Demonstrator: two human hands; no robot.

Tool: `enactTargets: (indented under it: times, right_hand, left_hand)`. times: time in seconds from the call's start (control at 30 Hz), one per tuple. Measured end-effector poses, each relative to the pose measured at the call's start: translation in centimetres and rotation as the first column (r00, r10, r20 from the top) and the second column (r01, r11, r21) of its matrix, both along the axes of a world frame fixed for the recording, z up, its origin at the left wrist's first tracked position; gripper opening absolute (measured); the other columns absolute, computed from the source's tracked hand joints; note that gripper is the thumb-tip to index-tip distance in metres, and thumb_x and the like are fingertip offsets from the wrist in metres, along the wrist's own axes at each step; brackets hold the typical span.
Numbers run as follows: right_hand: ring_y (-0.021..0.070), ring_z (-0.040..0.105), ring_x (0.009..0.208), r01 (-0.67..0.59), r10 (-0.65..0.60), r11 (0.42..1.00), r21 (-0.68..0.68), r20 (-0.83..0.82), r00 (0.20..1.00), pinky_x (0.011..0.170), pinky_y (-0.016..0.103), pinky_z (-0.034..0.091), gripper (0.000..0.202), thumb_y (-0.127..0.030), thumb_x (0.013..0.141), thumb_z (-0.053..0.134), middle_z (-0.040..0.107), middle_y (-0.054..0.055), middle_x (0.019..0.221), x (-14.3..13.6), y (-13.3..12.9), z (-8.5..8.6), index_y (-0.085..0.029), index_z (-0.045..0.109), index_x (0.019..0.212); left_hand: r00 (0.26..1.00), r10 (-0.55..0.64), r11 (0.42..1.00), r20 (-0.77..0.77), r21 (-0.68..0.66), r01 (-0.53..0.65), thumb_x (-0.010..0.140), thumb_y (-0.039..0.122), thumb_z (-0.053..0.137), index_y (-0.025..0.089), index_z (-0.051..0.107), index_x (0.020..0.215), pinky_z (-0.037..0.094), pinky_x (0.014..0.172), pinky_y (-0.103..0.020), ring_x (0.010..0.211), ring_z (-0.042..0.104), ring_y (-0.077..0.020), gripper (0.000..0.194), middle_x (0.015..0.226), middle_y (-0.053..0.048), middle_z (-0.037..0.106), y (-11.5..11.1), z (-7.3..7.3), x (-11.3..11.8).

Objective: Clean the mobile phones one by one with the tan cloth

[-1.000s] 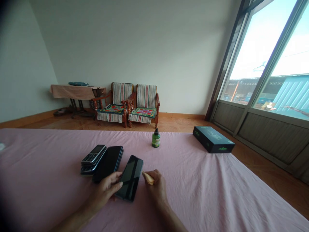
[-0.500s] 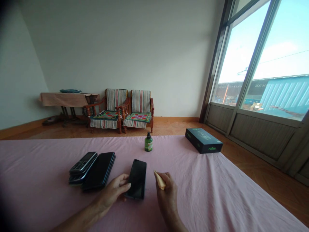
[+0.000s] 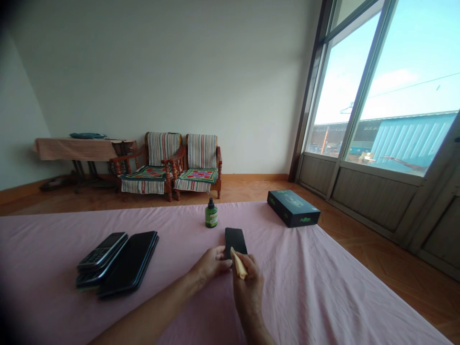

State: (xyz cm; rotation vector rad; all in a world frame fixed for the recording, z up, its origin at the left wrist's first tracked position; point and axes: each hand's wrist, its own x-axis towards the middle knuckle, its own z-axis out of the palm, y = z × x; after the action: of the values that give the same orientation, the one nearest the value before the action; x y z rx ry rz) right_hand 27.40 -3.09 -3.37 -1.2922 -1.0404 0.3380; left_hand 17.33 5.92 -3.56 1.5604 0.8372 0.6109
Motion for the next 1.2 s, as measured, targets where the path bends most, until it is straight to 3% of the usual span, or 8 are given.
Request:
enactTargets:
  times: [0.07, 0.17, 0.33, 0.43, 0.7, 0.97, 1.07, 1.2]
  right_hand:
    - [0.0196, 0.062, 0.069, -0.013, 0.013, 1.0, -0.009, 0.002, 1.0, 0.06, 0.026, 0.047, 0.031, -0.042, 0.08, 0.06, 0.065, 0.005, 0.076, -0.1, -0.1, 0.0, -0.016, 0.074, 0.09]
    - [0.0199, 0.062, 0.071, -0.038, 0.038, 0.999, -0.013, -0.002, 0.999, 0.062, 0.027, 0.048, 0.03, -0.042, 0.081, 0.06, 0.064, 0.005, 0.077, -0.3, -0.2, 0.2, -0.016, 0.074, 0.089]
    - [0.019, 0.061, 0.071, -0.033, 0.033, 0.999, -0.007, 0.009, 0.999, 0.063, 0.026, 0.047, 0.03, -0.042, 0.082, 0.06, 0.064, 0.005, 0.078, -0.3, -0.3, 0.4, -0.017, 0.074, 0.089]
    - [0.0187, 0.061, 0.07, -0.029, 0.029, 1.0, -0.01, 0.014, 0.999, 0.062, 0.026, 0.047, 0.03, -0.042, 0.083, 0.059, 0.063, 0.005, 0.077, -0.3, -0.3, 0.3, -0.017, 0.073, 0.089]
    - [0.0205, 0.063, 0.073, -0.035, 0.036, 0.999, -0.036, 0.022, 0.999, 0.063, 0.027, 0.049, 0.031, -0.043, 0.08, 0.061, 0.066, 0.006, 0.079, -0.3, -0.1, 0.1, -0.016, 0.074, 0.09]
    - [0.0218, 0.065, 0.075, -0.017, 0.019, 0.999, -0.044, 0.04, 0.999, 0.065, 0.029, 0.05, 0.034, -0.047, 0.08, 0.061, 0.068, 0.007, 0.082, -0.1, -0.2, 0.0, -0.017, 0.074, 0.09]
    - [0.0236, 0.065, 0.078, -0.029, 0.031, 0.998, -0.054, 0.048, 0.998, 0.066, 0.03, 0.051, 0.036, -0.049, 0.079, 0.061, 0.069, 0.008, 0.085, 0.0, -0.1, -0.4, -0.017, 0.074, 0.091]
    - [0.024, 0.065, 0.078, -0.058, 0.069, 0.99, -0.127, 0.084, 0.994, 0.066, 0.03, 0.051, 0.036, -0.049, 0.078, 0.061, 0.069, 0.008, 0.084, -0.4, -0.2, -0.9, -0.018, 0.076, 0.091]
  left_hand:
    - [0.996, -0.03, 0.997, -0.08, 0.074, 0.036, 0.093, 0.029, 0.058, 0.014, 0.058, 0.112, 0.055, 0.075, -0.038, 0.089, 0.064, -0.0201, 0.024, 0.109, -0.007, 0.062, 0.0, 0.2, 0.0]
    - [0.982, 0.032, 0.975, -0.186, 0.22, 0.01, 0.091, 0.027, 0.06, 0.015, 0.057, 0.115, 0.054, 0.078, -0.04, 0.092, 0.063, -0.0214, 0.027, 0.111, -0.007, 0.06, -0.6, 0.5, -0.4]
    - [0.941, 0.205, 0.882, -0.271, 0.468, -0.057, 0.062, 0.005, 0.075, 0.013, 0.051, 0.129, 0.035, 0.102, -0.044, 0.116, 0.047, -0.0324, 0.071, 0.121, -0.013, 0.056, -1.9, 0.4, -0.7]
    - [0.921, 0.252, 0.835, -0.295, 0.547, -0.053, 0.064, 0.007, 0.069, 0.01, 0.05, 0.131, 0.029, 0.106, -0.043, 0.12, 0.043, -0.0332, 0.07, 0.123, -0.015, 0.055, -2.2, 0.2, -0.5]
    - [0.891, 0.31, 0.768, -0.332, 0.64, -0.029, 0.069, 0.015, 0.063, 0.008, 0.048, 0.133, 0.033, 0.102, -0.037, 0.116, 0.048, -0.0294, 0.066, 0.124, -0.015, 0.057, -1.8, -0.4, 0.0]
    - [0.886, 0.322, 0.754, -0.333, 0.657, -0.028, 0.07, 0.016, 0.064, 0.009, 0.049, 0.131, 0.038, 0.1, -0.039, 0.113, 0.051, -0.0299, 0.064, 0.121, -0.016, 0.058, -1.4, -0.1, 0.4]
    - [0.898, 0.305, 0.749, -0.318, 0.662, -0.02, 0.07, 0.018, 0.067, 0.014, 0.049, 0.131, 0.039, 0.101, -0.039, 0.115, 0.051, -0.0294, 0.063, 0.123, -0.014, 0.058, -2.1, 0.8, -1.1]
    - [0.896, 0.308, 0.722, -0.319, 0.692, -0.002, 0.073, 0.02, 0.067, 0.018, 0.048, 0.132, 0.042, 0.099, -0.042, 0.11, 0.055, -0.0289, 0.062, 0.12, -0.012, 0.059, -3.8, 2.3, -5.8]
